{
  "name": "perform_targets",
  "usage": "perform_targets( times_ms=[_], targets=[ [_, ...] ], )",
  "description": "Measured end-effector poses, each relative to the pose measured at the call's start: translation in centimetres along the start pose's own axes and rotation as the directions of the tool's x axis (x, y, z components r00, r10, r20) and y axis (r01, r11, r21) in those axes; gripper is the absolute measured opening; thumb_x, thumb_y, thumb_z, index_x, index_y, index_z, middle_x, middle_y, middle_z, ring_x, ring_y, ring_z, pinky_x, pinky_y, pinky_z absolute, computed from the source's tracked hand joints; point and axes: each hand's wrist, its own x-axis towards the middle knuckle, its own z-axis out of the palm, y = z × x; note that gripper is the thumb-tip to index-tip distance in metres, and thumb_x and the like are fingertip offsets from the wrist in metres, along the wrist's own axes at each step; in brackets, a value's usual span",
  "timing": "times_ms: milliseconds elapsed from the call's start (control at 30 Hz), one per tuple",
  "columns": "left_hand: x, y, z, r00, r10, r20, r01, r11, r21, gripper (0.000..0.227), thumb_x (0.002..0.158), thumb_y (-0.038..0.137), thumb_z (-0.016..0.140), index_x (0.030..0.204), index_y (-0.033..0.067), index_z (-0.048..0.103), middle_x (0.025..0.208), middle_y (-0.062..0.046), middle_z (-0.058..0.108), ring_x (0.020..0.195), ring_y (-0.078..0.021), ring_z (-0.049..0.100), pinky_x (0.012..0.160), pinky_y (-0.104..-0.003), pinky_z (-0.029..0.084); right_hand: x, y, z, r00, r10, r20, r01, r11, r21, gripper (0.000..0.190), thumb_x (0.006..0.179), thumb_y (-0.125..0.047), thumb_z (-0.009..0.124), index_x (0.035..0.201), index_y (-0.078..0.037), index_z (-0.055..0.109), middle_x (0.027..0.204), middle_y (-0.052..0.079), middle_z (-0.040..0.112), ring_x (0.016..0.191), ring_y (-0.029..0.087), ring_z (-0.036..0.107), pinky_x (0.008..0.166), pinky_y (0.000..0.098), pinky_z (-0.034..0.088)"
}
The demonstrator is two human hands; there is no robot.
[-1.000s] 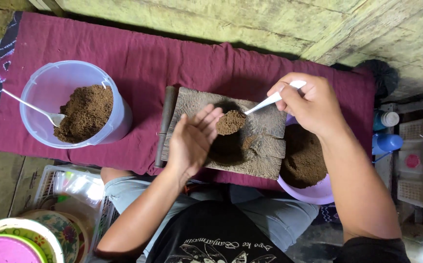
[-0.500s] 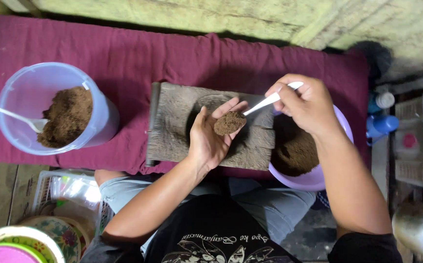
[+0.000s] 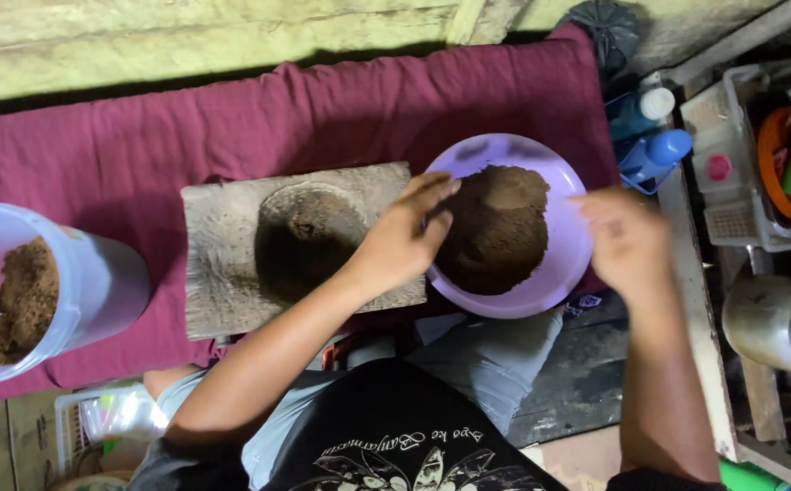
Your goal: The person scoops brown powder with a plastic spoon and transfers it between a bowl and a stone mortar.
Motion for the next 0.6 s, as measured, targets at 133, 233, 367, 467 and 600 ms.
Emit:
perform_targets(
  times_ms=[133,233,367,467,600],
  targets=[
    [-1.1,-1.3,0.3,0.99,0.111,0.091,-0.129,0.964,0.234,0.046,0.096,0.018,0.054,0.137,-0.0011,0.062,0.136,-0.025,0.061,0.134,-0.0446,0.054,0.113,-0.054,0.042,-2.1,0.1,2.7,0.991,-0.128,0.035,0.131,0.984,-0.118,0.017,0.097,0.004,0.067,0.109,-0.003,0.077,0.094,0.015,0.073,0.088,0.033,0.071,0.078,0.0419,0.058],
    [-1.6,-1.4,0.7,0.967,0.193,0.168,-0.245,0.891,0.383,0.039,0.097,0.018,0.057,0.129,-0.0018,0.068,0.129,-0.024,0.065,0.135,-0.0461,0.052,0.114,-0.053,0.041,-3.6,0.6,2.1,1.0,-0.022,-0.003,0.022,1.0,-0.02,0.022,0.1,0.001,0.062,0.114,-0.006,0.078,0.089,0.01,0.073,0.083,0.03,0.07,0.075,0.0392,0.056],
    [-1.8,-1.7,1.2,0.943,0.23,0.241,-0.326,0.783,0.53,0.039,0.098,0.018,0.057,0.128,-0.0036,0.067,0.125,-0.024,0.067,0.133,-0.0433,0.056,0.115,-0.053,0.039,-6.1,1.3,4.0,0.972,0.202,0.118,-0.213,0.973,0.086,0.02,0.1,-0.01,0.06,0.107,-0.005,0.077,0.074,0.015,0.074,0.07,0.03,0.071,0.063,0.0417,0.055],
    [-2.0,-1.9,1.3,0.935,0.243,0.257,-0.351,0.737,0.578,0.041,0.096,0.015,0.057,0.131,-0.0055,0.064,0.123,-0.025,0.067,0.131,-0.0417,0.058,0.117,-0.052,0.037,-6.4,4.1,7.1,0.968,0.231,0.096,-0.241,0.964,0.111,0.019,0.1,-0.014,0.06,0.106,-0.006,0.077,0.072,0.013,0.076,0.069,0.029,0.073,0.063,0.0412,0.057],
    [-2.3,-2.4,1.6,0.918,0.271,0.288,-0.395,0.66,0.639,0.044,0.094,0.014,0.058,0.133,-0.0059,0.062,0.119,-0.024,0.068,0.13,-0.0395,0.059,0.119,-0.05,0.034,-5.1,7.1,7.1,0.977,0.152,-0.151,-0.16,0.986,-0.04,0.021,0.1,-0.007,0.059,0.107,-0.014,0.078,0.075,0.001,0.075,0.07,0.02,0.073,0.068,0.0346,0.057]
  ],
)
